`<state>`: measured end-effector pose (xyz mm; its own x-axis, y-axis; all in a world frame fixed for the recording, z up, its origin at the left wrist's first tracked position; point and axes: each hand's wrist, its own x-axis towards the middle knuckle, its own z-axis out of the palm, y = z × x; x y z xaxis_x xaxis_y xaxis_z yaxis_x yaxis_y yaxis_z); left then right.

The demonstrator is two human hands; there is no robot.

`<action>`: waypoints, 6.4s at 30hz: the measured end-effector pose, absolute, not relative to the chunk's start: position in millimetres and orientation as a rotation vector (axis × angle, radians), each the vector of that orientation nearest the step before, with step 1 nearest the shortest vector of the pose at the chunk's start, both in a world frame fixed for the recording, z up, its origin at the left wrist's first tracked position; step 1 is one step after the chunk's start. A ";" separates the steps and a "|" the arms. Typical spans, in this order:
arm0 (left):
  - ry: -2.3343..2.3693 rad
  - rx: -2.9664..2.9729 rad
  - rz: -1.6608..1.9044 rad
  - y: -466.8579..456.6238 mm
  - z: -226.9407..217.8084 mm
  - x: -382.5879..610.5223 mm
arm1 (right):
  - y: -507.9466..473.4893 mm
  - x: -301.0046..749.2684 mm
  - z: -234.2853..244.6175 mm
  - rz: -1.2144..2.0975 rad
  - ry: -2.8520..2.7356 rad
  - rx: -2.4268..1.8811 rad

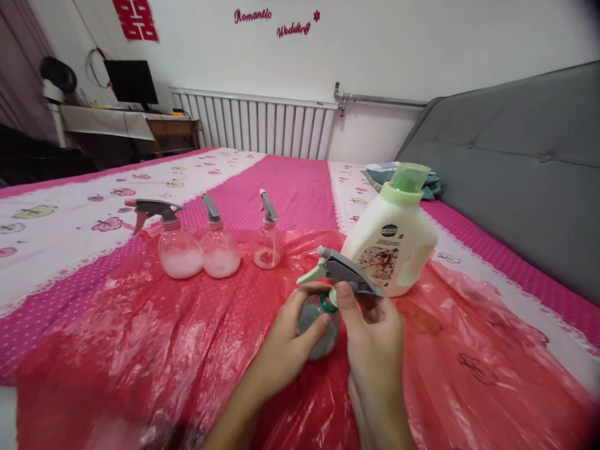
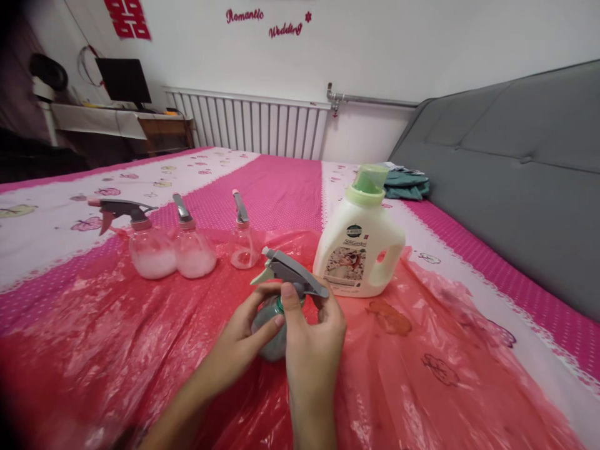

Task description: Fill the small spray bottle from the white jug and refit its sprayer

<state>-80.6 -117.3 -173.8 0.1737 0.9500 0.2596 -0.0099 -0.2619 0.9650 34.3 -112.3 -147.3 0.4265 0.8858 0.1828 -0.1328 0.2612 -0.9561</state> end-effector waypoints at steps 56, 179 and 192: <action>0.869 1.532 1.318 -111.3 -172.9 -80.6 | -113.2 43.3 -152.7 0.731 -1.041 -1.181; 0.822 1.466 1.329 -108.1 -172.2 -80.9 | -115.1 39.9 -151.8 0.672 -1.064 -1.180; 0.821 1.464 1.317 -108.6 -173.0 -80.2 | -113.6 38.8 -151.4 0.641 -1.037 -1.173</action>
